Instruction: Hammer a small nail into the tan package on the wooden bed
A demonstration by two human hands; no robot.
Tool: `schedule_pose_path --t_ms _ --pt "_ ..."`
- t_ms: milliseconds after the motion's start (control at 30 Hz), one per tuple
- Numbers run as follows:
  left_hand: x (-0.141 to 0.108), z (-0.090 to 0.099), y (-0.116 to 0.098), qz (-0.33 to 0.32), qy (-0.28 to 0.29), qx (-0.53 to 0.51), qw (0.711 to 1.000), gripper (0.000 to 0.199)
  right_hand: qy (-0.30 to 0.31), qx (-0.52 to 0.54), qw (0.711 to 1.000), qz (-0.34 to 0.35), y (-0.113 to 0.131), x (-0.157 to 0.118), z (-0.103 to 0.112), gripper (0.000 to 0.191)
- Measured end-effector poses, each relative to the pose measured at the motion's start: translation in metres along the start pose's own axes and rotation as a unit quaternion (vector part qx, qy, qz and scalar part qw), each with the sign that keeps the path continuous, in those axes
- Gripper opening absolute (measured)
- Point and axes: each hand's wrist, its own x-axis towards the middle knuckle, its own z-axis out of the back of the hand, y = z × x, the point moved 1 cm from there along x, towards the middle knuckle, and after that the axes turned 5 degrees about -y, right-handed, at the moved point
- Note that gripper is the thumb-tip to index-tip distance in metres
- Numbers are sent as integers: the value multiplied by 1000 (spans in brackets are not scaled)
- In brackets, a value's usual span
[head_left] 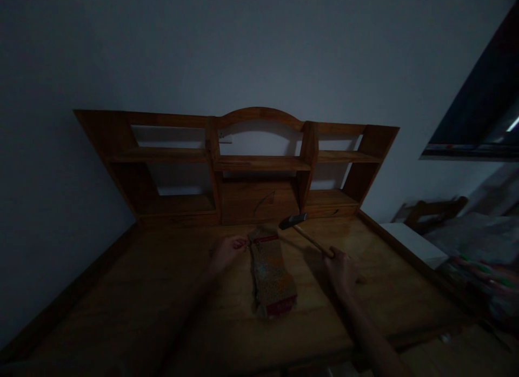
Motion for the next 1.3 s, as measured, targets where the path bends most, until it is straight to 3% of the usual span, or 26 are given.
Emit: schedule_pose_path --t_ms 167,467,867,1300 --pt "-4 2 -12 31 -9 -55 998 27 -11 -14 1000 9 -1 0 -9 38" --pt "-29 -11 -50 -81 15 49 995 23 5 -34 999 17 4 -3 -6 37" --pt "-38 -16 -62 -169 23 127 977 20 -3 -39 999 34 5 -6 -4 32" --pt "-39 -21 -61 -173 18 133 976 19 17 -41 998 35 8 -5 0 35"
